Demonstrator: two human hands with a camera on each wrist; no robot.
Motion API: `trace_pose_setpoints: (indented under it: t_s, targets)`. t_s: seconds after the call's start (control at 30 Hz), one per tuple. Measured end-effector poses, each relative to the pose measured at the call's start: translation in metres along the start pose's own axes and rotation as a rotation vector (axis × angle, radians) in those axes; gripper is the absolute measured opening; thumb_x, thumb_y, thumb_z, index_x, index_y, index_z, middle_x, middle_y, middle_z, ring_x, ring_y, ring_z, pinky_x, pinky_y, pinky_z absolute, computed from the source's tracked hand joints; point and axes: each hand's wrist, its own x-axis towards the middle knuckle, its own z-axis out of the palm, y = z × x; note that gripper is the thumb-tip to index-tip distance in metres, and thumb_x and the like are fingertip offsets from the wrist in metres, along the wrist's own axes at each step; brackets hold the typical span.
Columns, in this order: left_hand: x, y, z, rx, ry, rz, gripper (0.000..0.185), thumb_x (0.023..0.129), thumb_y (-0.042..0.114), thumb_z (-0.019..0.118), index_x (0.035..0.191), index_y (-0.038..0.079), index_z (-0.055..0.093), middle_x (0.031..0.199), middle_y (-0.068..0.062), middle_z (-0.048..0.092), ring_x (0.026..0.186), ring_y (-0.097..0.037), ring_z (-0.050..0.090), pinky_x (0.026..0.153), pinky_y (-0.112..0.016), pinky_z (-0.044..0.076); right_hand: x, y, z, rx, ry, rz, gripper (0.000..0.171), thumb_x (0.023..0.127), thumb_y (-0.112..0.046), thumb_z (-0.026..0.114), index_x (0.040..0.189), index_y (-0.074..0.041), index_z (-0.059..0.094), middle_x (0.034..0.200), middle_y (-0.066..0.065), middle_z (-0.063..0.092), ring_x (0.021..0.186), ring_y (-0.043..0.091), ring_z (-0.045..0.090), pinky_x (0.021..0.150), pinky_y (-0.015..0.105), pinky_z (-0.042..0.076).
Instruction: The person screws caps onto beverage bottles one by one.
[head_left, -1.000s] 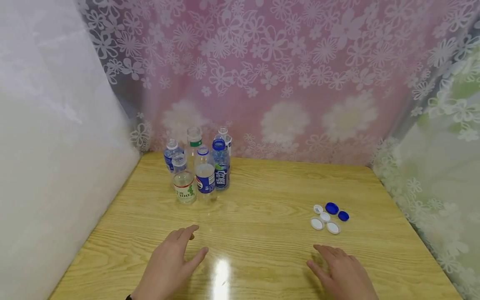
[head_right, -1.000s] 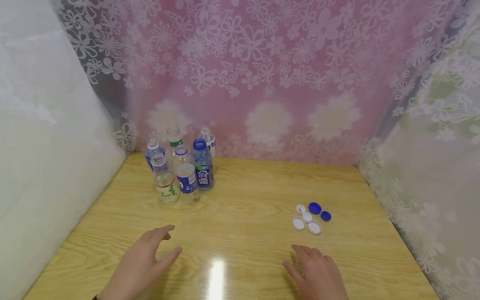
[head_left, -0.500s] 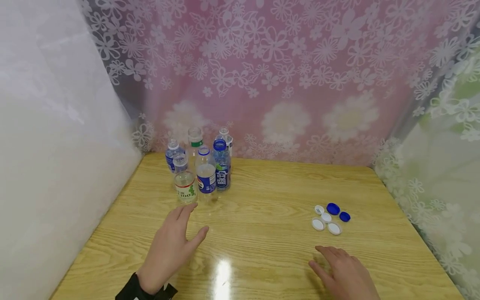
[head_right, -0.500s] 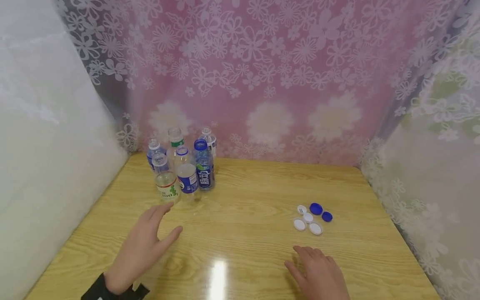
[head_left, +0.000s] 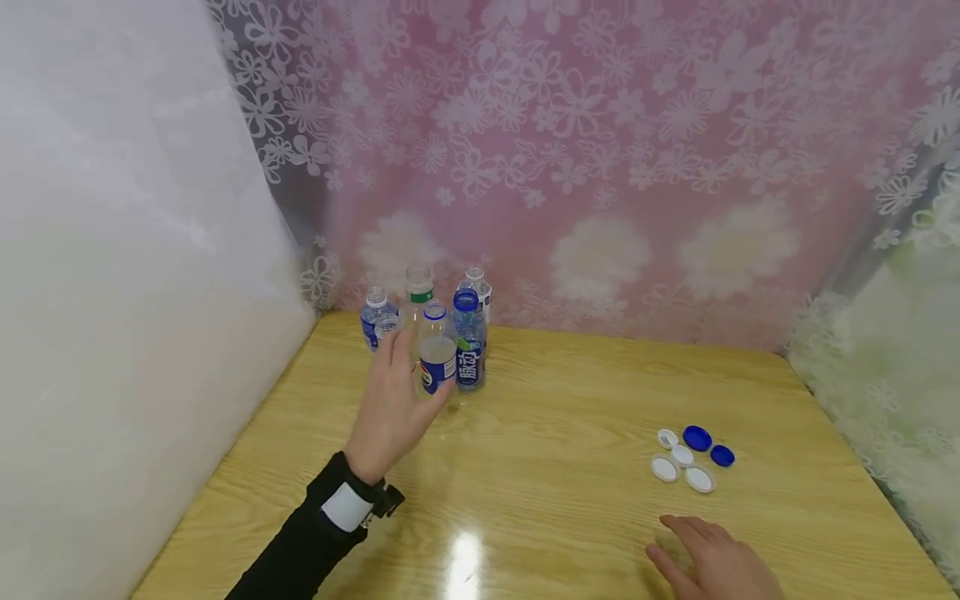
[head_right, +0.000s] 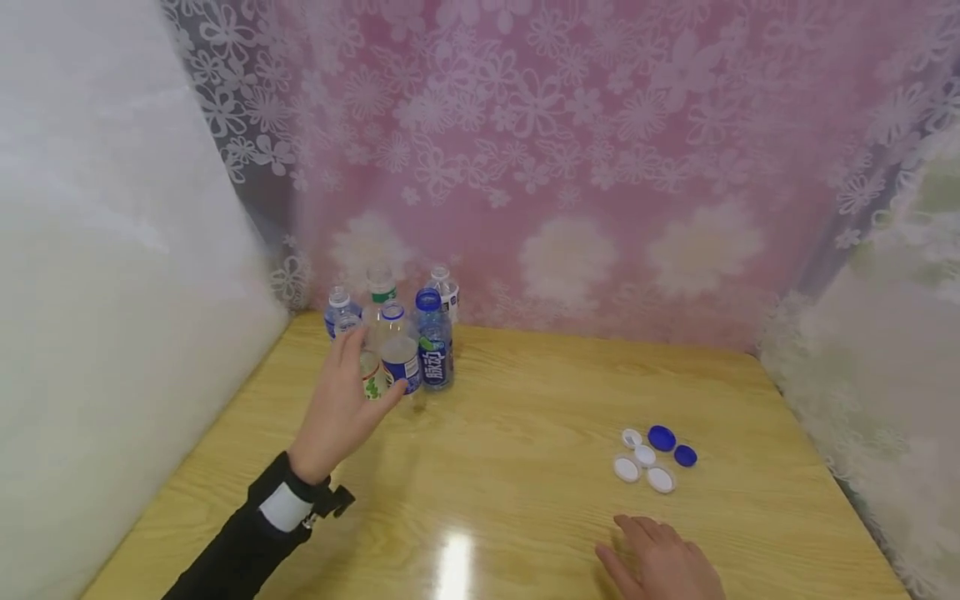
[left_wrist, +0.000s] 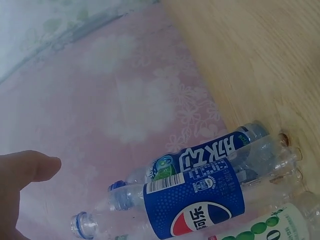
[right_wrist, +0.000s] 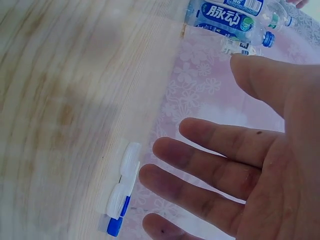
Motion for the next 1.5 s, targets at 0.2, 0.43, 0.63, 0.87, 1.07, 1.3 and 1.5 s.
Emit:
trace_pose_setpoints:
  t_s: [0.2,0.43,0.63,0.87,1.07,1.3,1.5]
  targets:
    - [0.016,-0.002,0.012,-0.038,0.042,-0.04,0.09,0.087,0.034,0.077,0.156,0.006,0.027,0.154,-0.02,0.035,0.138,-0.038,0.041,0.109,-0.057,0.042,-0.002,0.006,0.004,0.017,-0.032,0.021,0.06,0.093,-0.061,0.06,0.122,-0.01,0.07,0.12,0.012,0.07,0.103,0.036,0.068,0.08,0.051,0.056]
    - [0.027,-0.001,0.021,-0.101,0.023,-0.091,0.091,0.09,0.034,0.074,0.159,0.006,0.021,0.157,-0.021,0.029,0.14,-0.039,0.039,0.108,-0.057,0.042,-0.006,0.013,0.009,0.009,-0.003,0.014,0.058,0.093,-0.061,0.061,0.12,-0.011,0.071,0.119,0.012,0.07,0.102,0.038,0.068,0.079,0.053,0.055]
    - [0.036,-0.001,0.029,-0.152,-0.005,-0.136,0.091,0.091,0.033,0.072,0.159,0.008,0.018,0.159,-0.021,0.027,0.141,-0.039,0.039,0.105,-0.059,0.045,-0.007,0.017,0.01,0.008,-0.037,0.03,0.057,0.092,-0.06,0.061,0.121,-0.012,0.07,0.118,0.01,0.07,0.101,0.037,0.068,0.078,0.052,0.056]
    - [0.041,-0.002,0.035,-0.172,-0.025,-0.185,0.09,0.092,0.033,0.07,0.16,0.008,0.017,0.164,-0.021,0.022,0.147,-0.038,0.032,0.11,-0.057,0.04,-0.008,0.018,0.009,0.025,-0.041,0.026,0.055,0.093,-0.057,0.063,0.122,-0.011,0.069,0.119,0.011,0.07,0.102,0.037,0.067,0.079,0.053,0.055]
    - [0.041,-0.005,0.042,-0.123,0.034,-0.148,0.082,0.088,0.029,0.075,0.154,0.006,0.031,0.149,-0.017,0.041,0.133,-0.035,0.046,0.104,-0.053,0.046,-0.011,0.019,0.01,0.014,0.008,0.007,0.053,0.092,-0.054,0.066,0.12,-0.01,0.07,0.117,0.012,0.071,0.1,0.037,0.068,0.08,0.053,0.056]
    - [0.041,-0.007,0.047,-0.119,0.05,-0.135,0.08,0.084,0.028,0.08,0.15,0.008,0.039,0.14,-0.018,0.042,0.124,-0.032,0.048,0.097,-0.051,0.049,-0.01,0.017,0.01,-0.002,0.028,0.011,0.054,0.092,-0.056,0.065,0.121,-0.011,0.07,0.12,0.013,0.07,0.103,0.038,0.068,0.08,0.053,0.056]
    - [0.041,-0.012,0.05,-0.177,-0.024,-0.191,0.093,0.085,0.033,0.078,0.158,0.013,0.024,0.155,-0.019,0.033,0.13,-0.038,0.052,0.096,-0.056,0.052,-0.009,0.014,0.009,0.002,0.03,0.012,0.054,0.092,-0.056,0.065,0.121,-0.011,0.07,0.12,0.012,0.07,0.104,0.037,0.068,0.081,0.052,0.056]
